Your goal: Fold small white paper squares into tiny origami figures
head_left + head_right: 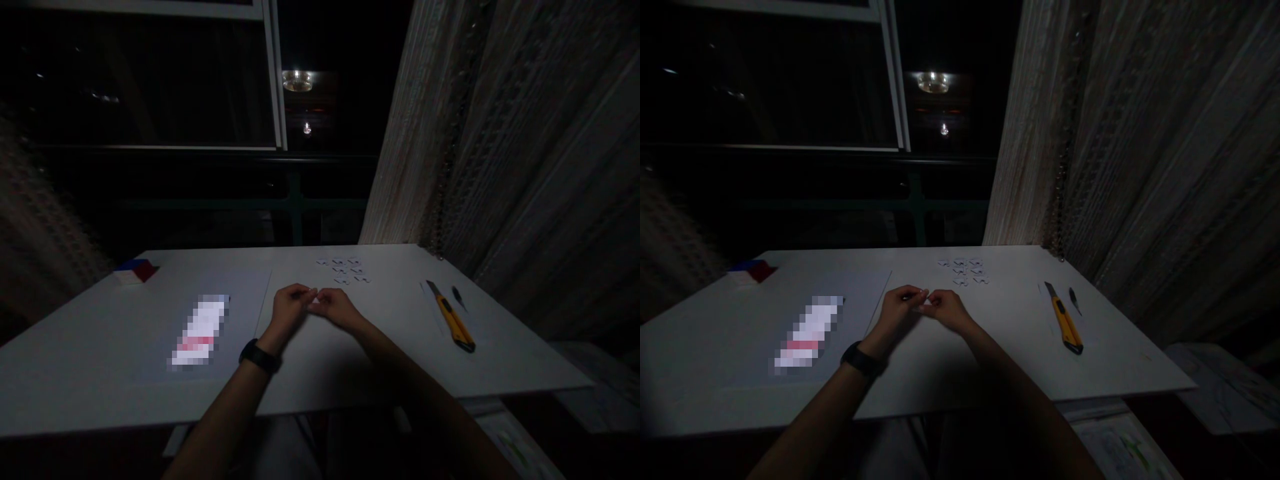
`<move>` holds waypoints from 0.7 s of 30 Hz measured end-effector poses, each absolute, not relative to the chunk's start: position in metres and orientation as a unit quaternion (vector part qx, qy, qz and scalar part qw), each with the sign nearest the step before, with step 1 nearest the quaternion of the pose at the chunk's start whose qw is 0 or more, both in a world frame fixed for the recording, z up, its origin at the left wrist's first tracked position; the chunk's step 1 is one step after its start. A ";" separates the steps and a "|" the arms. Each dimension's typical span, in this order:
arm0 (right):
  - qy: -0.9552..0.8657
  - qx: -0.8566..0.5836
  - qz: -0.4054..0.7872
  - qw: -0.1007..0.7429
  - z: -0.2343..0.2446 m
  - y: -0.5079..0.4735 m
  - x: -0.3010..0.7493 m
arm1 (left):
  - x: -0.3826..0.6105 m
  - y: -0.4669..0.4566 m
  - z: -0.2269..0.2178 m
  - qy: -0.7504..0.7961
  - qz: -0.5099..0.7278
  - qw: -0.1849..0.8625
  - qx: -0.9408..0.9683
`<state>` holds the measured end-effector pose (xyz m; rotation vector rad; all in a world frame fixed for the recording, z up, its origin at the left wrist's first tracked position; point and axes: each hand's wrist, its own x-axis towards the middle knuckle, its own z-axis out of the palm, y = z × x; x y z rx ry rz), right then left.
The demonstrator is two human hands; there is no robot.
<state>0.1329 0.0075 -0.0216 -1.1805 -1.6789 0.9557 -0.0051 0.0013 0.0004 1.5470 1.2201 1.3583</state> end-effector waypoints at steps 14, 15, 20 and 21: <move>-0.646 -0.478 0.365 0.470 -0.018 0.007 0.136 | -0.005 0.000 0.007 0.494 0.561 0.359 0.559; -0.645 -0.479 0.364 0.471 -0.018 0.007 0.136 | -0.004 0.000 0.007 0.491 0.556 0.369 0.560; -0.647 -0.478 0.367 0.468 -0.018 0.008 0.136 | -0.003 -0.001 0.003 0.478 0.517 0.403 0.585; -0.650 -0.471 0.373 0.466 -0.018 0.008 0.136 | -0.003 -0.001 0.002 0.480 0.515 0.404 0.584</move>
